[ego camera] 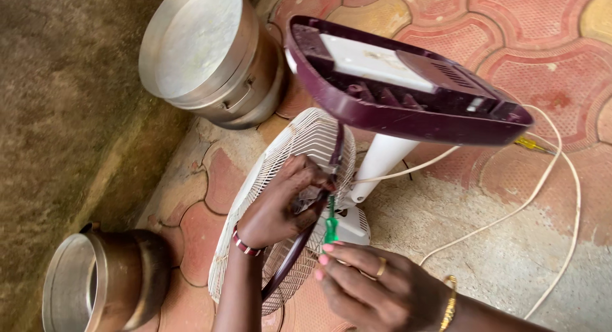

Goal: The person uses a green screwdriver to loosen and remove screws from the back of a white and purple table fan. They then detach the rear plastic cover from the fan's metal cage.

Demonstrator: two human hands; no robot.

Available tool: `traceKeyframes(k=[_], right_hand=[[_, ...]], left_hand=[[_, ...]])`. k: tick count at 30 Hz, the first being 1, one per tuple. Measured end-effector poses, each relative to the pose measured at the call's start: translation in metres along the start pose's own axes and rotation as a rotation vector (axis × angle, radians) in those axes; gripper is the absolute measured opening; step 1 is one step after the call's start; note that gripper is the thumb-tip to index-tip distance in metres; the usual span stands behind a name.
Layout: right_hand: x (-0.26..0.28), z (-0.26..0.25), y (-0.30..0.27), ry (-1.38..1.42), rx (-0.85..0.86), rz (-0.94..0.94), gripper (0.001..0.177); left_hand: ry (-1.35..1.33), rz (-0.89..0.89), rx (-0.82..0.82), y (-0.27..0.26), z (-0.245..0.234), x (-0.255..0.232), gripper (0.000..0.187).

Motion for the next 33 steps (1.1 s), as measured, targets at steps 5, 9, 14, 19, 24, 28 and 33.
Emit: traceKeyframes(k=[5,9,14,19,24,28,33], right_hand=[[0.0,-0.006,-0.002,-0.027,0.048,-0.045,0.016],[0.001,-0.005,-0.002,-0.038,0.041,-0.042,0.013],[0.001,-0.004,-0.002,-0.052,0.072,-0.031,0.017],[0.0,-0.003,0.001,-0.042,0.117,-0.014,0.021],[0.0,0.001,0.009,-0.091,0.117,-0.037,0.022],[-0.001,0.001,0.009,-0.098,0.037,0.024,0.024],[-0.001,-0.003,0.004,-0.124,0.063,-0.05,0.024]], left_hand=[[-0.03,-0.029,-0.024,0.001,0.001,-0.002,0.043],[0.014,-0.044,-0.05,0.001,0.003,-0.004,0.044],[-0.019,-0.095,-0.066,0.002,0.007,-0.001,0.036],[0.053,0.032,-0.109,0.003,0.005,-0.004,0.036],[0.001,0.05,-0.156,0.004,-0.001,-0.009,0.032],[-0.03,0.049,-0.159,0.005,-0.003,-0.01,0.029],[-0.014,0.015,-0.128,0.0,-0.002,-0.008,0.03]])
Point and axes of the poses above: each hand's wrist, its own y-axis towards the middle knuckle, its own z-axis out of the palm, x = y × z, the point moved 2 cm from there along y, towards the middle knuckle, and after that the axes turned 15 degrees about -x, right-handed, at the moved point
